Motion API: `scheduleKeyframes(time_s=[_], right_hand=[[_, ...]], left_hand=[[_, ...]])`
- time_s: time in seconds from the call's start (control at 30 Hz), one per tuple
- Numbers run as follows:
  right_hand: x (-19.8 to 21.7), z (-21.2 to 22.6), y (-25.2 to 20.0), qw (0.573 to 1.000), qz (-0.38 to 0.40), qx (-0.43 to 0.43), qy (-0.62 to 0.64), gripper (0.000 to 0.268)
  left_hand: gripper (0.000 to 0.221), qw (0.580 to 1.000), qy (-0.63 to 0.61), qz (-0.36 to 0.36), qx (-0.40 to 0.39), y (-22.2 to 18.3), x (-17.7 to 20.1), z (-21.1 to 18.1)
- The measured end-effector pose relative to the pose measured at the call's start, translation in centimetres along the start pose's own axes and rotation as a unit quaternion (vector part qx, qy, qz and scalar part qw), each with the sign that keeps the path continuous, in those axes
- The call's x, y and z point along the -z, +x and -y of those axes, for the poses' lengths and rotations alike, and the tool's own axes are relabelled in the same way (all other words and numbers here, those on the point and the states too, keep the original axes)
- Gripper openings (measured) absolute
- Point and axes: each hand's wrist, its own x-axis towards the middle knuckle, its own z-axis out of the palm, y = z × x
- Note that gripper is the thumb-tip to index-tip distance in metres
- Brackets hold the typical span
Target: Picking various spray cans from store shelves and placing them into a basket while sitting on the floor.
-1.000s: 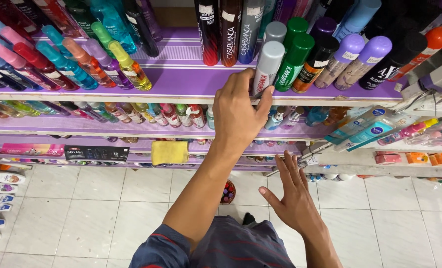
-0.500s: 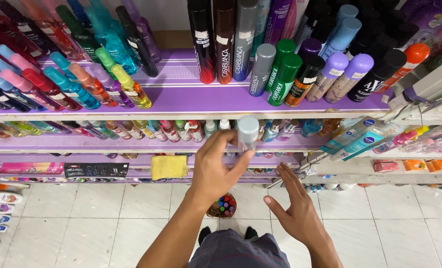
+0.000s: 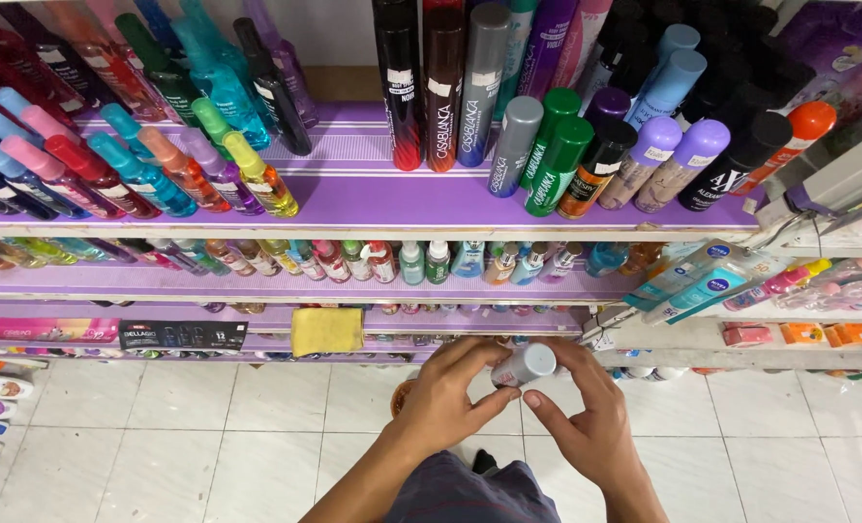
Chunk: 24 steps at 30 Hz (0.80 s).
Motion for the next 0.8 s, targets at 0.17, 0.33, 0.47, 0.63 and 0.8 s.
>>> scheduleKeyframes(time_s=[0.17,0.33,0.47,0.63,0.8], right_hand=[[-0.1,0.2,0.0,0.999,-0.008,0.034,0.018,0.048],[-0.3,-0.9,-0.6,1.000,-0.013,0.018,0.001,0.043],[-0.5,-1.0,-0.9,0.999,-0.030,0.020,-0.001,0.043],[-0.1,-1.1,-1.4,0.999,-0.040,0.008,-0.002,0.043],[0.2,-1.5,-2.0,0.998,-0.053,0.006,-0.014,0.042]], left_hand=[[0.031,1.000,0.028,0.005,0.003,-0.2,-0.1,-0.2],[0.030,1.000,0.018,0.015,0.008,-0.4,-0.2,-0.1],[0.036,0.999,0.013,0.035,0.001,-0.4,0.3,-0.2],[0.049,0.998,0.023,0.057,-0.006,0.9,1.9,0.3],[0.036,0.995,0.052,-0.025,-0.078,4.2,4.2,-0.7]])
